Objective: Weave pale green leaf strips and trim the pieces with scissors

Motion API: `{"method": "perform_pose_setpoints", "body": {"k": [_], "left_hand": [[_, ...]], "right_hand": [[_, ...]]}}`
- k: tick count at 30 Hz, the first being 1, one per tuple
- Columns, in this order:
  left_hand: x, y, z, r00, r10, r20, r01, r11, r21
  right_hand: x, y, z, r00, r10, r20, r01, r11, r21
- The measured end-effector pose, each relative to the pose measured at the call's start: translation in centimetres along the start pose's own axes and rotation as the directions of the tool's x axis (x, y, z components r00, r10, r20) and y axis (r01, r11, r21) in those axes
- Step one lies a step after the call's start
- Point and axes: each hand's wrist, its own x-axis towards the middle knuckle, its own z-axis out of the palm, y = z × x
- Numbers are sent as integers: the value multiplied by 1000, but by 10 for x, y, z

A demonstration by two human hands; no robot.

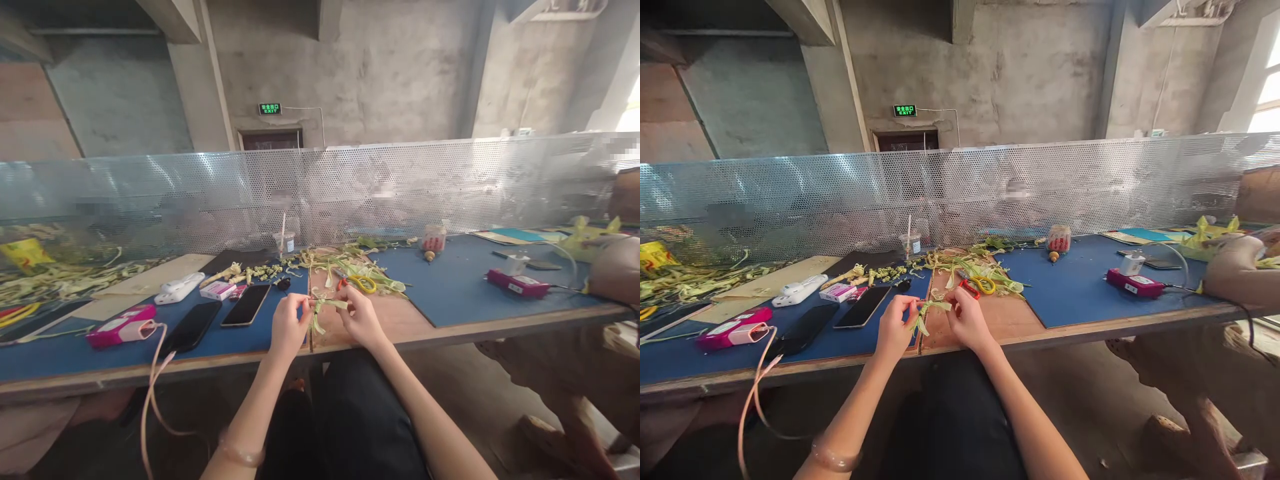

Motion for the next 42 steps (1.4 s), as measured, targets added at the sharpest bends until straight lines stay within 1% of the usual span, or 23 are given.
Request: {"method": "perform_pose_setpoints", "body": {"k": [2, 4, 6, 9, 11, 13, 16, 18, 21, 23, 28, 32, 36, 40, 42], "left_hand": [[1, 1, -1, 999, -26, 23, 27, 999, -37], [2, 2, -4, 995, -64, 81, 73, 991, -116], [4, 4, -6, 983, -101, 152, 134, 966, -220], [6, 7, -8, 962, -138, 235, 216, 913, -346], [8, 9, -9, 947, -135, 290, 238, 904, -356], [8, 12, -9, 933, -118, 341, 234, 917, -323], [9, 16, -11, 914, -69, 401, 200, 934, -295], [9, 18, -11, 906, -30, 421, 168, 940, -296], [10, 21, -12, 898, 2, 439, 132, 953, -274], [9, 21, -12, 894, 6, 449, 121, 959, -255], [8, 19, -11, 901, 26, 432, 87, 967, -241], [9, 16, -11, 914, 31, 405, 78, 965, -250], [9, 13, -11, 921, 1, 390, 105, 962, -250], [8, 11, -10, 933, -40, 359, 138, 958, -252], [8, 10, -10, 937, -48, 345, 144, 955, -260]], "right_hand": [[0, 0, 0, 999, -35, -20, 33, 997, -65], [0, -1, 1, 998, -51, -38, 47, 994, -97], [-1, -2, 1, 999, -27, -46, 24, 997, -69], [-1, -3, 3, 998, 45, -35, -44, 999, 20], [-1, -3, 4, 997, 73, -29, -72, 996, 49], [-2, -4, 4, 997, 73, -18, -71, 995, 65], [-2, -4, 5, 999, 36, 11, -36, 997, 63], [-2, -5, 5, 1000, 10, 11, -10, 999, 36], [-3, -6, 5, 1000, -18, -3, 18, 1000, 9], [-3, -6, 5, 999, -31, 8, 31, 999, 10], [-3, -6, 5, 997, -77, 28, 76, 997, 13], [-3, -8, 4, 999, -49, 11, 49, 998, 39], [-3, -12, 2, 1000, -22, -6, 22, 997, 78], [-4, -14, 0, 1000, -12, 4, 11, 984, 177], [-4, -13, 0, 999, 27, 21, -31, 977, 212]]}}
